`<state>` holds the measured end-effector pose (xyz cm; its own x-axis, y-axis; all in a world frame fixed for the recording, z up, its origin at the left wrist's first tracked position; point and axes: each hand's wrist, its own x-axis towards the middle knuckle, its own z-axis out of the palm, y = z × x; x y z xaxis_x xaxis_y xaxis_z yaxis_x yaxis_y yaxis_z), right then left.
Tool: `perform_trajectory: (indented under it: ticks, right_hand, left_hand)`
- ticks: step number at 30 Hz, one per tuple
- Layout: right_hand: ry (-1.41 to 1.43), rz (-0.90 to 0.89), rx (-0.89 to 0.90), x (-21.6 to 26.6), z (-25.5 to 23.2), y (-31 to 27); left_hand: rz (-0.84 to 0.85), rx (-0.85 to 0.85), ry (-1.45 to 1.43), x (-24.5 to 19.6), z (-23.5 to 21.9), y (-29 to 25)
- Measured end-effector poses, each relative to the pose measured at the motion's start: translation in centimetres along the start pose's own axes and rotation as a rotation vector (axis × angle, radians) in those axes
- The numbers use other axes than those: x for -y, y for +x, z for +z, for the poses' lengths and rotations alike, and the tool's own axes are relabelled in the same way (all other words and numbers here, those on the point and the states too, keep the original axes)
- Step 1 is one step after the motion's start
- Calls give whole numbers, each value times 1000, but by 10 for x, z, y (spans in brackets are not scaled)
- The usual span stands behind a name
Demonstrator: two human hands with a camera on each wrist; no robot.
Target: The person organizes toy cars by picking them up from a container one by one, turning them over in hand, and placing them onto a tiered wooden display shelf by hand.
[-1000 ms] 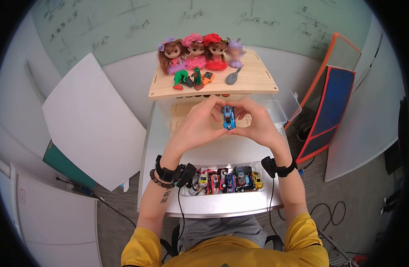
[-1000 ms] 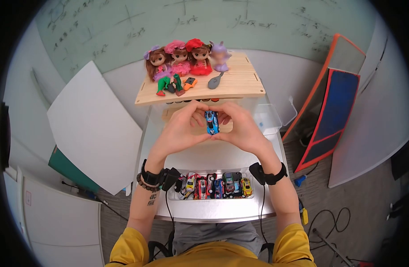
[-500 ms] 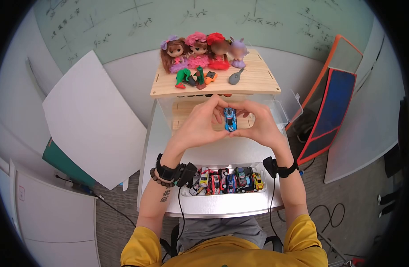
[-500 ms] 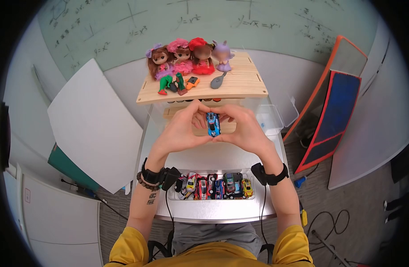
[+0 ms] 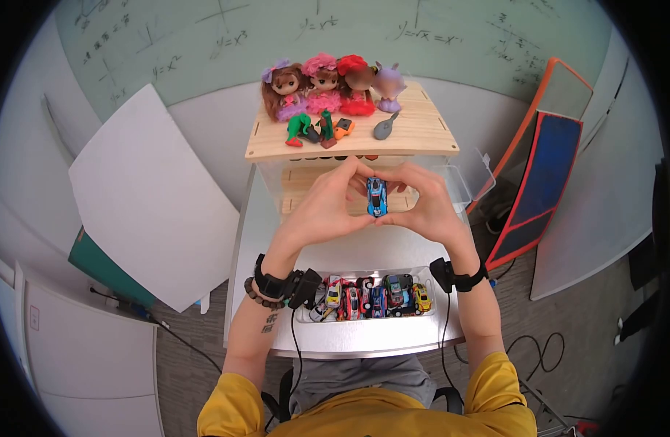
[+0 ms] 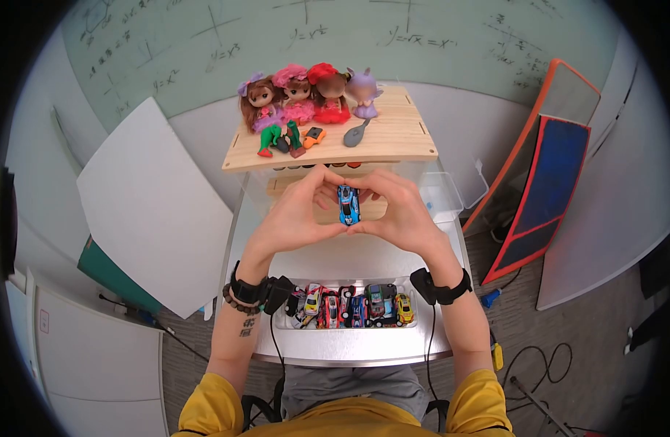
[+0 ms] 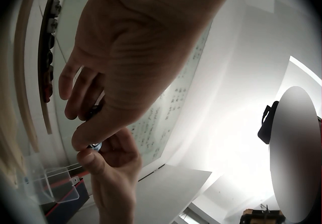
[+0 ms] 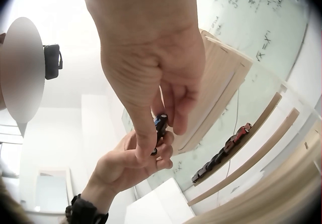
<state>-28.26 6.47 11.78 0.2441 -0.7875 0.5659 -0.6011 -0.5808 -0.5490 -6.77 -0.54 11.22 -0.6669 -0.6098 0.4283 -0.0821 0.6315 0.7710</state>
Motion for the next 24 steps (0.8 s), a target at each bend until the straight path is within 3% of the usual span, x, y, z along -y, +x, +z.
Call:
perform_trajectory:
  ticks: [8,17,19,24]
  right_hand:
    - [0,-16,-4,-4,2,-1]
    - [26,110,30,-1,1,-2]
    - [4,-7,-42,2,1,2]
    - [7,-2,17,-7,3,-1]
  left_hand:
    - [-9,2,66,-2,-1,-1]
    - [-35,17,-55,3,-3,0]
    - [-48,25,-47,1,-4,0]
    - [-43,51,-14,5,-2,0]
